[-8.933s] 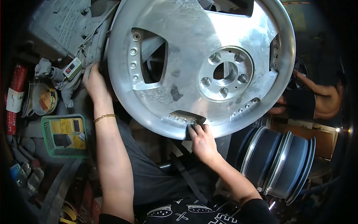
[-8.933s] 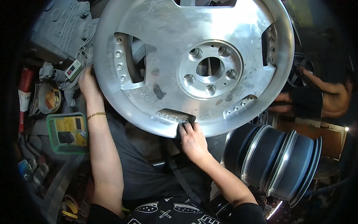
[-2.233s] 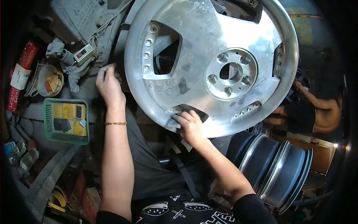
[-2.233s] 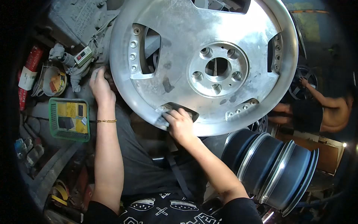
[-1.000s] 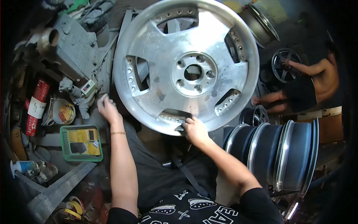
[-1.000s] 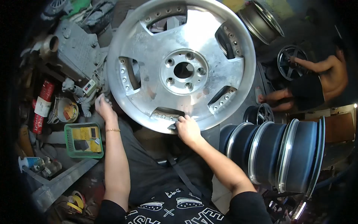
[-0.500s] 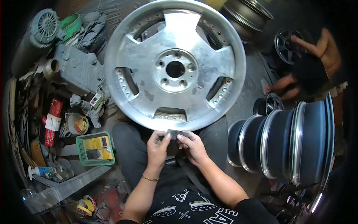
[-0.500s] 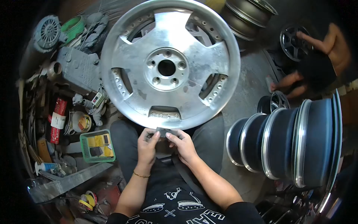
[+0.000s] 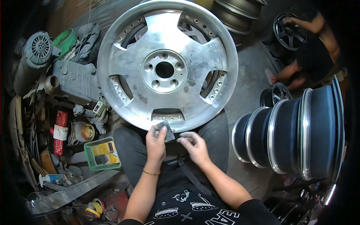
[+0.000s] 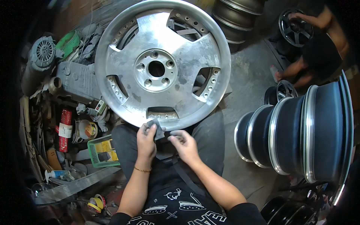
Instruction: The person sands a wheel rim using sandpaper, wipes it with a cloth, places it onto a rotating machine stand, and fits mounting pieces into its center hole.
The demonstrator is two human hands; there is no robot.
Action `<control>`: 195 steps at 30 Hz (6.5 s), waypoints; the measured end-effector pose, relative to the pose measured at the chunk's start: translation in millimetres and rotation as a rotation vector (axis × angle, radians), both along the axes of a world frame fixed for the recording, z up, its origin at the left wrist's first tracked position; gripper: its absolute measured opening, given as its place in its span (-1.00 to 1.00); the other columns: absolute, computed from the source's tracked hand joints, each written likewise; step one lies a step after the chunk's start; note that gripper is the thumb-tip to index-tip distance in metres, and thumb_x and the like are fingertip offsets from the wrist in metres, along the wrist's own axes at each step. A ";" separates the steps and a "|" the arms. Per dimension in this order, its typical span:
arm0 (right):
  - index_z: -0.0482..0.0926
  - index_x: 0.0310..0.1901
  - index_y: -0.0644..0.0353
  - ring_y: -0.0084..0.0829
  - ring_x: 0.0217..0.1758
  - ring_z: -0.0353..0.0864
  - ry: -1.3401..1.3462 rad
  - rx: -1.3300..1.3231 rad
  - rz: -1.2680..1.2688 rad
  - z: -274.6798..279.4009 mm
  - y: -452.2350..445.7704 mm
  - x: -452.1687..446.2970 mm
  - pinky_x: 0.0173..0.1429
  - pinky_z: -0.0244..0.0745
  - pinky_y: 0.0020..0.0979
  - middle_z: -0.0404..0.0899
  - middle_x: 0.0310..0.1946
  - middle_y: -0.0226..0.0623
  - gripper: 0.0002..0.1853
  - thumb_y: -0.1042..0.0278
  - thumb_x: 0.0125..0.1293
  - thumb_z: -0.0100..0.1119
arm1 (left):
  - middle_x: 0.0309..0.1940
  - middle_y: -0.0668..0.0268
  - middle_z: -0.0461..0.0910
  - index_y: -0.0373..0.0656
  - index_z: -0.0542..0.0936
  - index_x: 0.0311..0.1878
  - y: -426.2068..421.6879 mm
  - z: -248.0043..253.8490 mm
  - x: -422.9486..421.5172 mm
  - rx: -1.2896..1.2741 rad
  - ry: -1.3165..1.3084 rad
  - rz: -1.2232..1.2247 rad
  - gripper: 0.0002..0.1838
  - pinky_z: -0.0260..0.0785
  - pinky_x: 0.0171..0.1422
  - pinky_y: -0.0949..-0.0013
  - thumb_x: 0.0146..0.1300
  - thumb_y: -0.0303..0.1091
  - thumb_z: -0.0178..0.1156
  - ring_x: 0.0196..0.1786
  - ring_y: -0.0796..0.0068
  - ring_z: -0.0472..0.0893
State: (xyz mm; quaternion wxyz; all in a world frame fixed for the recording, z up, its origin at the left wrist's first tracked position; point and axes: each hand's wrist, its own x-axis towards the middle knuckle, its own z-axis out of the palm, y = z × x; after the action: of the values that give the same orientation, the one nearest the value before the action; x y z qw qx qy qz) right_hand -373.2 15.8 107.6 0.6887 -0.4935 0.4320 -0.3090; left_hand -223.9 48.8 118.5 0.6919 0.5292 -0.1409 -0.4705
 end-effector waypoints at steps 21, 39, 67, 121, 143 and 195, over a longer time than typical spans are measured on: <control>0.67 -0.21 0.25 -0.21 -0.17 0.57 0.567 -0.673 -0.564 -35.6 -99.6 -75.5 -0.04 0.48 -0.27 0.64 -0.27 -0.21 -0.85 0.47 0.20 0.20 | -0.22 0.20 0.54 -0.18 0.67 -0.21 -62.1 -41.3 41.3 -0.002 -1.615 -0.931 -0.74 0.45 0.08 0.17 -0.04 -0.55 0.25 -0.05 0.12 0.52; 0.65 -0.25 0.25 -0.15 -0.15 0.56 0.526 -0.721 -0.536 -39.0 -101.2 -74.5 0.00 0.46 -0.23 0.64 -0.29 -0.19 -0.87 0.49 0.15 0.22 | -0.21 0.10 0.58 -0.27 0.62 -0.17 -61.6 -52.5 13.9 -0.008 -1.675 -0.810 -0.69 0.42 0.12 0.13 -0.07 -0.60 0.13 -0.01 0.07 0.53; 0.62 -0.28 0.31 -0.07 -0.17 0.53 0.584 -0.823 -0.494 -41.8 -105.9 -69.1 -0.03 0.45 -0.18 0.62 -0.30 -0.14 -0.86 0.48 0.12 0.20 | -0.21 0.11 0.52 -0.26 0.55 -0.13 -59.1 -45.2 23.9 -0.001 -1.688 -1.000 -0.64 0.43 0.15 0.17 -0.11 -0.61 0.19 -0.01 0.07 0.52; 0.62 -0.31 0.27 -0.10 -0.18 0.54 0.640 -0.842 -0.490 -44.6 -107.9 -67.0 -0.06 0.46 -0.17 0.60 -0.32 -0.18 -0.88 0.46 0.13 0.17 | -0.10 0.03 0.55 -0.30 0.53 -0.13 -62.6 -47.6 10.0 0.075 -1.785 -0.993 -0.75 0.44 0.18 0.16 0.09 -0.59 0.06 0.04 0.07 0.55; 0.61 -0.27 0.28 -0.10 -0.16 0.52 0.725 -0.831 -0.426 -41.9 -106.8 -75.1 0.00 0.42 -0.19 0.60 -0.29 -0.15 -0.88 0.48 0.17 0.16 | -0.26 0.26 0.54 -0.18 0.58 -0.29 -29.0 -37.2 78.1 0.194 -2.070 -1.022 -0.88 0.40 0.04 0.30 0.11 -0.43 0.10 -0.08 0.32 0.53; 0.61 -0.31 0.23 -0.11 -0.16 0.52 0.764 -0.817 -0.446 -41.3 -108.6 -70.0 -0.04 0.46 -0.16 0.60 -0.31 -0.22 -0.88 0.42 0.16 0.14 | -0.20 0.15 0.51 -0.30 0.53 -0.19 -56.9 -42.8 19.3 -0.025 -1.759 -1.018 -0.81 0.44 0.12 0.21 0.11 -0.52 0.05 -0.03 0.16 0.53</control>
State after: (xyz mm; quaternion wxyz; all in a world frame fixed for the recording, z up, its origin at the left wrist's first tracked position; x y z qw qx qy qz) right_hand -443.2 -92.8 66.3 0.1581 -0.6916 0.5884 -0.3881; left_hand -204.7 -8.2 75.7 0.0658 0.5574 -0.8137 -0.1514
